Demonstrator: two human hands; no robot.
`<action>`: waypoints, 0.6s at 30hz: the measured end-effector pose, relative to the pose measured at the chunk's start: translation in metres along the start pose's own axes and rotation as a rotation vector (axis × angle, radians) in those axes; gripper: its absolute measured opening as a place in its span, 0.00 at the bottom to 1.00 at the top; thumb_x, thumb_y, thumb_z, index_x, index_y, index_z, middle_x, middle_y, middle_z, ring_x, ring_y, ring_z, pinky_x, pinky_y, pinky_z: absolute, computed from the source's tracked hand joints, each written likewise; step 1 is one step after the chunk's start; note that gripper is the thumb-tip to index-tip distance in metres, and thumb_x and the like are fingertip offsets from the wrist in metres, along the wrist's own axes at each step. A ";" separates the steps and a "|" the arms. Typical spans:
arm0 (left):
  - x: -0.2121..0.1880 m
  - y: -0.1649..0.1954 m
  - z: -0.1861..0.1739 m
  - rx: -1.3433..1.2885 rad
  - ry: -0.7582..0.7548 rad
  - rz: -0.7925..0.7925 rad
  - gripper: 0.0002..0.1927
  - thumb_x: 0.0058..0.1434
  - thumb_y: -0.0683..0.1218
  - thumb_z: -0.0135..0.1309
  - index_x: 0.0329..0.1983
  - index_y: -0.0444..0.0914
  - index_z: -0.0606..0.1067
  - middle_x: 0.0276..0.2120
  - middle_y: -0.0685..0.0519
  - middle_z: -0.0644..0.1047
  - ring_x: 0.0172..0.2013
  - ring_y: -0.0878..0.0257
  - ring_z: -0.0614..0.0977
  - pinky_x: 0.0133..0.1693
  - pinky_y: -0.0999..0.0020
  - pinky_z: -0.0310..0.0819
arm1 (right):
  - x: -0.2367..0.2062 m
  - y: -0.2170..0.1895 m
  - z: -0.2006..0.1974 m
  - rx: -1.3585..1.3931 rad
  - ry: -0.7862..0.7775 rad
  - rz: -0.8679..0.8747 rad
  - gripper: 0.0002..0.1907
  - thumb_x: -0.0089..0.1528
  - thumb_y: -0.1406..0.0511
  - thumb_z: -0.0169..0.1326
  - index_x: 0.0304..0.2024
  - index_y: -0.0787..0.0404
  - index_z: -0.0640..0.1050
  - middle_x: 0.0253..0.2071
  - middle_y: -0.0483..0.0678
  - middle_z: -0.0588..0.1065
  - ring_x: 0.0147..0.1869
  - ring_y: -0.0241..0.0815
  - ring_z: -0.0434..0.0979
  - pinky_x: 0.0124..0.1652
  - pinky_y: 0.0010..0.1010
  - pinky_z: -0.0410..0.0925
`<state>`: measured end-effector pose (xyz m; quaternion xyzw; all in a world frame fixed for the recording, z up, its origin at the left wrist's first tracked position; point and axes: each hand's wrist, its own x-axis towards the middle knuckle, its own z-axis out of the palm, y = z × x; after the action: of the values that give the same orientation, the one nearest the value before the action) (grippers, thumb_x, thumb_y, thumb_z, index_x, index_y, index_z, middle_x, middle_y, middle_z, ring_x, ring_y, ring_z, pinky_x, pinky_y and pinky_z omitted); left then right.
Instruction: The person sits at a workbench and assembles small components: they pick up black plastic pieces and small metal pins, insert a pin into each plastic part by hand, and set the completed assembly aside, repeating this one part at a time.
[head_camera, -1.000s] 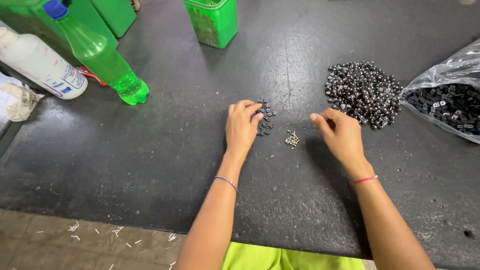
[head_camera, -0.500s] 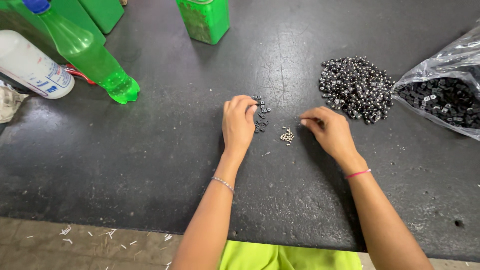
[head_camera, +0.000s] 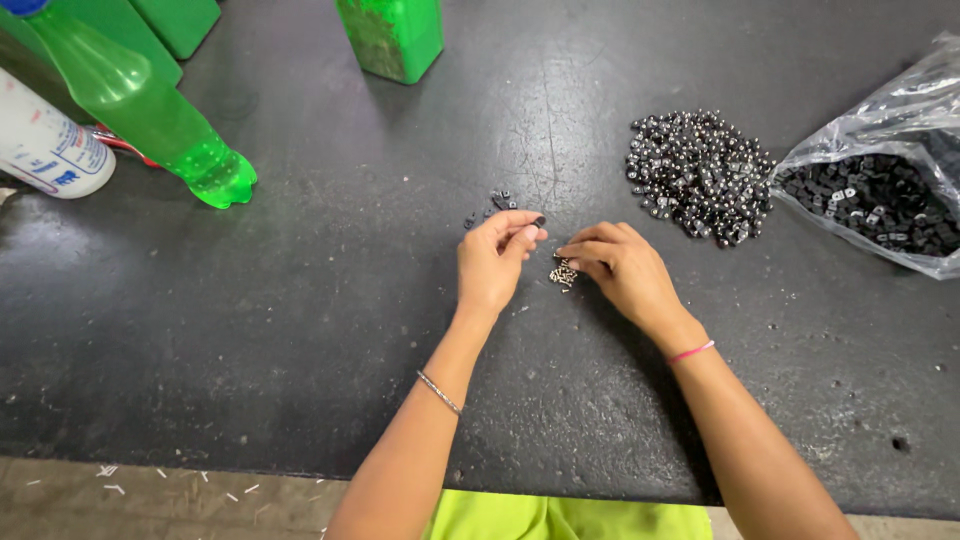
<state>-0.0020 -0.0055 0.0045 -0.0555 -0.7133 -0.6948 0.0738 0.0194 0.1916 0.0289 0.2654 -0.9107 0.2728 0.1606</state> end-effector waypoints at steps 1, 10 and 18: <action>-0.001 -0.001 0.001 0.011 -0.001 -0.004 0.09 0.66 0.40 0.55 0.48 0.34 0.80 0.36 0.52 0.85 0.35 0.70 0.85 0.38 0.74 0.80 | 0.000 -0.001 0.000 -0.005 0.001 0.008 0.10 0.58 0.66 0.61 0.42 0.53 0.85 0.44 0.43 0.79 0.46 0.48 0.75 0.47 0.38 0.69; -0.004 -0.016 0.007 -0.039 -0.056 -0.024 0.11 0.65 0.39 0.55 0.50 0.32 0.80 0.37 0.50 0.85 0.36 0.69 0.85 0.39 0.74 0.80 | 0.000 -0.003 0.013 -0.110 0.035 0.043 0.04 0.59 0.68 0.59 0.38 0.58 0.80 0.38 0.49 0.77 0.45 0.52 0.75 0.45 0.41 0.69; -0.006 -0.019 0.009 -0.122 -0.067 -0.066 0.13 0.64 0.39 0.56 0.51 0.30 0.79 0.38 0.48 0.85 0.36 0.67 0.85 0.38 0.73 0.80 | -0.002 0.019 0.015 0.455 0.214 0.386 0.07 0.66 0.68 0.58 0.46 0.62 0.79 0.38 0.44 0.80 0.40 0.34 0.77 0.42 0.28 0.71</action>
<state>-0.0003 0.0034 -0.0158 -0.0597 -0.6731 -0.7368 0.0233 0.0074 0.1969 0.0080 0.0868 -0.8377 0.5215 0.1372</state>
